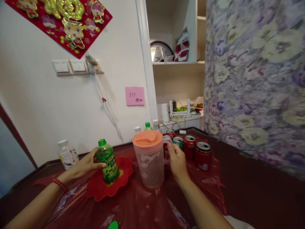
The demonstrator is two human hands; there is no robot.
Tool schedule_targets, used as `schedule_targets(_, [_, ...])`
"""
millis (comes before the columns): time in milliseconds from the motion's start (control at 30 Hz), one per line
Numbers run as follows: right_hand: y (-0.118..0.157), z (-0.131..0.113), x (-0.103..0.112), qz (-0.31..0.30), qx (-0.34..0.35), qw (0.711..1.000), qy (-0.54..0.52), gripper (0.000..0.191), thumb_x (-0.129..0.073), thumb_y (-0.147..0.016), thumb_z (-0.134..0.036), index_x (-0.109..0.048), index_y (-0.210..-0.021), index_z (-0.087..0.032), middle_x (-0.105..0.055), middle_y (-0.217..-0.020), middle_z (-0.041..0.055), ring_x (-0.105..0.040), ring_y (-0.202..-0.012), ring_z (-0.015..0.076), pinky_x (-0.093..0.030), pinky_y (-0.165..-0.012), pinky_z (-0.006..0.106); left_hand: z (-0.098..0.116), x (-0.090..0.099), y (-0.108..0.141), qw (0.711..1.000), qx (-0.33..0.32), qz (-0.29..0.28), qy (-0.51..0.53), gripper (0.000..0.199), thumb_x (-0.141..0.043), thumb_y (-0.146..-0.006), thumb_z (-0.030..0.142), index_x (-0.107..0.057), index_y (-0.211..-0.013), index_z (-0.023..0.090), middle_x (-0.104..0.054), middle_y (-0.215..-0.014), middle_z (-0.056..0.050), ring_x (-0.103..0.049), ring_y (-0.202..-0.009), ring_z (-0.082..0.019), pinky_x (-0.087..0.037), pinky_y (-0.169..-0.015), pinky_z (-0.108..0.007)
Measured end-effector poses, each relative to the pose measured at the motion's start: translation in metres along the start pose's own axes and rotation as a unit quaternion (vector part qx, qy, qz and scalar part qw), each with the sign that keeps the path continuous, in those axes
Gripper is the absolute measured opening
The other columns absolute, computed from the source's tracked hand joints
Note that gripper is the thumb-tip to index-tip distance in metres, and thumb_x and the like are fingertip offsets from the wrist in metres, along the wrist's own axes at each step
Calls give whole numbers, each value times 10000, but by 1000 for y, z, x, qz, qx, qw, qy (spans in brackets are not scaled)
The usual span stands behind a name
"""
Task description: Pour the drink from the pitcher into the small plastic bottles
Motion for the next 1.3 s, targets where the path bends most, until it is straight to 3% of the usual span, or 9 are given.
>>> schedule_targets(167, [2, -6, 2, -9, 1, 999, 37, 563, -543, -820, -757, -600, -803, -197, -542, -645, -21, -481, -623, 164, -376, -591, 278, 6, 0, -1, 1000, 20, -1, -16, 593, -850, -644, 334, -493, -1103, 217, -634, -1181, -87, -592, -1193, -305, -424, -1079, -485])
schedule_targets(467, [1, -3, 3, -25, 4, 996, 80, 585, -478, -850, -758, -616, -955, -199, -599, -745, 2, -541, -696, 195, -403, -650, 300, 19, -8, 6, 998, 32, 49, -36, 543, -815, -631, 273, -501, -1066, 188, -662, -1076, -69, -631, -1096, -290, -482, -982, -432])
schedule_targets(667, [1, 0, 4, -31, 7, 996, 85, 553, -459, -878, -735, -608, -929, -205, -582, -693, -18, -537, -682, 187, -397, -665, 297, 22, 2, 7, 996, 41, 73, -39, 587, -843, -627, 331, -528, -1098, 177, -682, -1104, -78, -628, -1128, -312, -500, -965, -442])
schedule_targets(967, [1, 2, 8, -12, -10, 993, 116, 641, -430, -853, -770, -621, -1078, -201, -643, -836, 39, -583, -773, 224, -430, -729, 339, 51, 2, 7, 997, 21, 69, -23, 552, -809, -663, 280, -532, -1128, 166, -677, -1159, -106, -637, -1119, -304, -524, -923, -437])
schedule_targets(1033, [-2, -4, 15, 40, 20, 990, 135, 612, -433, -872, -731, -590, -1136, -202, -647, -1015, 80, -592, -920, 255, -434, -822, 378, 51, 1, 10, 997, 23, 75, -19, 559, -812, -654, 269, -529, -1125, 171, -682, -1160, -103, -638, -1129, -305, -523, -942, -448])
schedule_targets(1100, [-3, -19, 26, 129, 93, 976, 151, 562, -448, -890, -667, -559, -1166, -189, -597, -1145, 114, -554, -1040, 276, -407, -915, 423, 48, 0, 13, 996, 27, 79, -11, 573, -820, -650, 263, -526, -1134, 178, -686, -1169, -98, -639, -1141, -302, -520, -958, -453])
schedule_targets(1200, [12, -55, 30, 216, 247, 934, 141, 417, -496, -900, -537, -544, -1106, -178, -555, -1067, 106, -540, -977, 264, -416, -891, 436, 42, 1, 19, 995, 33, 99, 2, 607, -841, -643, 263, -522, -1153, 183, -689, -1181, -95, -642, -1143, -296, -520, -967, -447])
schedule_targets(1267, [35, -81, 15, 170, 354, 911, 124, 282, -551, -883, -438, -546, -1025, -194, -535, -982, 77, -537, -922, 251, -426, -843, 413, 39, 2, 21, 992, 31, 121, 10, 637, -859, -622, 266, -527, -1159, 179, -692, -1178, -95, -642, -1144, -299, -514, -979, -451])
schedule_targets(1300, [50, -90, 0, 99, 389, 905, 137, 208, -561, -887, -389, -551, -984, -206, -541, -950, 65, -538, -911, 243, -422, -827, 395, 37, 2, 22, 991, 29, 130, 14, 649, -864, -614, 268, -531, -1163, 176, -691, -1181, -95, -640, -1149, -300, -506, -993, -455])
Point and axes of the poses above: each hand's wrist, its own y-axis away from the middle knuckle, its own x-axis out of the back of the hand, z = x × y, the point moved 5 cm from there along -y, towards the middle knuckle
